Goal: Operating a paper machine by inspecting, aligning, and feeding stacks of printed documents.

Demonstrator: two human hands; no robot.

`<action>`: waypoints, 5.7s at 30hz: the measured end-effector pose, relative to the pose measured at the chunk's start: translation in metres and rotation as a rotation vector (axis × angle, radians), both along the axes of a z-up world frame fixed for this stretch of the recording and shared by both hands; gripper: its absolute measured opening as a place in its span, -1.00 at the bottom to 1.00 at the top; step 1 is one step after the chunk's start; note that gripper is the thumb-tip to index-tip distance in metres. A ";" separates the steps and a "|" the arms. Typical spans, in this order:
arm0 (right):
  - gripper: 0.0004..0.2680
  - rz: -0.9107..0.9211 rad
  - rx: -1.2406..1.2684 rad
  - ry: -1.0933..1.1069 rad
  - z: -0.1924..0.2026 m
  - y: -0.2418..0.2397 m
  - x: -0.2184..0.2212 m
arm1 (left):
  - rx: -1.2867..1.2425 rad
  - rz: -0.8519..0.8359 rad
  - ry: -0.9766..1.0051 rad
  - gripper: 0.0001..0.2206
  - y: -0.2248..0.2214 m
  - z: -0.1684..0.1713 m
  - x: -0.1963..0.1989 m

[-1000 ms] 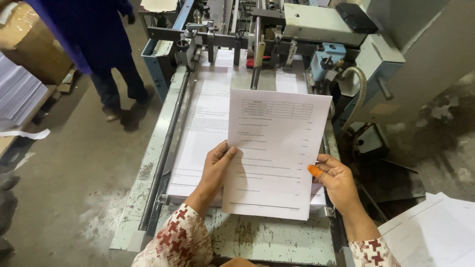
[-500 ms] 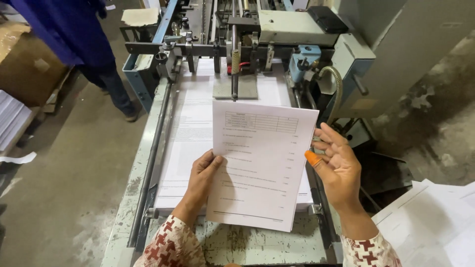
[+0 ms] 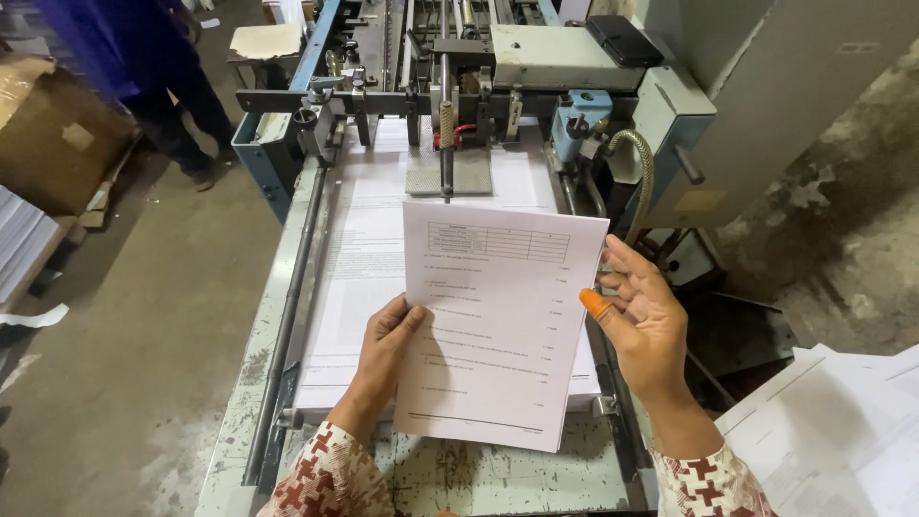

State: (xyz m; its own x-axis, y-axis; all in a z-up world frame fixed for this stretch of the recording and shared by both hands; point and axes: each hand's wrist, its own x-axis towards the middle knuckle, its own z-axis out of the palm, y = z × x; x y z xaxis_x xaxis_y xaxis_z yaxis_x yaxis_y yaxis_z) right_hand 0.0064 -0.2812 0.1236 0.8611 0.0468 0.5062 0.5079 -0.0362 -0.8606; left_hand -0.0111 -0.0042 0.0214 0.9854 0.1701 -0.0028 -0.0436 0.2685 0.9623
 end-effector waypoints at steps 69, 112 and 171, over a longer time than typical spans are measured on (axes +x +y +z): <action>-0.92 -0.143 -0.420 -1.013 -0.015 0.012 0.004 | 0.093 0.046 -0.060 -0.77 -0.008 0.020 -0.011; -0.95 -0.135 -0.078 -0.341 -0.007 0.015 -0.005 | 0.087 0.008 -0.077 -0.81 -0.010 0.033 -0.012; -0.82 -0.123 0.125 0.431 -0.057 -0.006 0.016 | -0.061 -0.126 -0.185 -0.70 -0.001 0.019 -0.014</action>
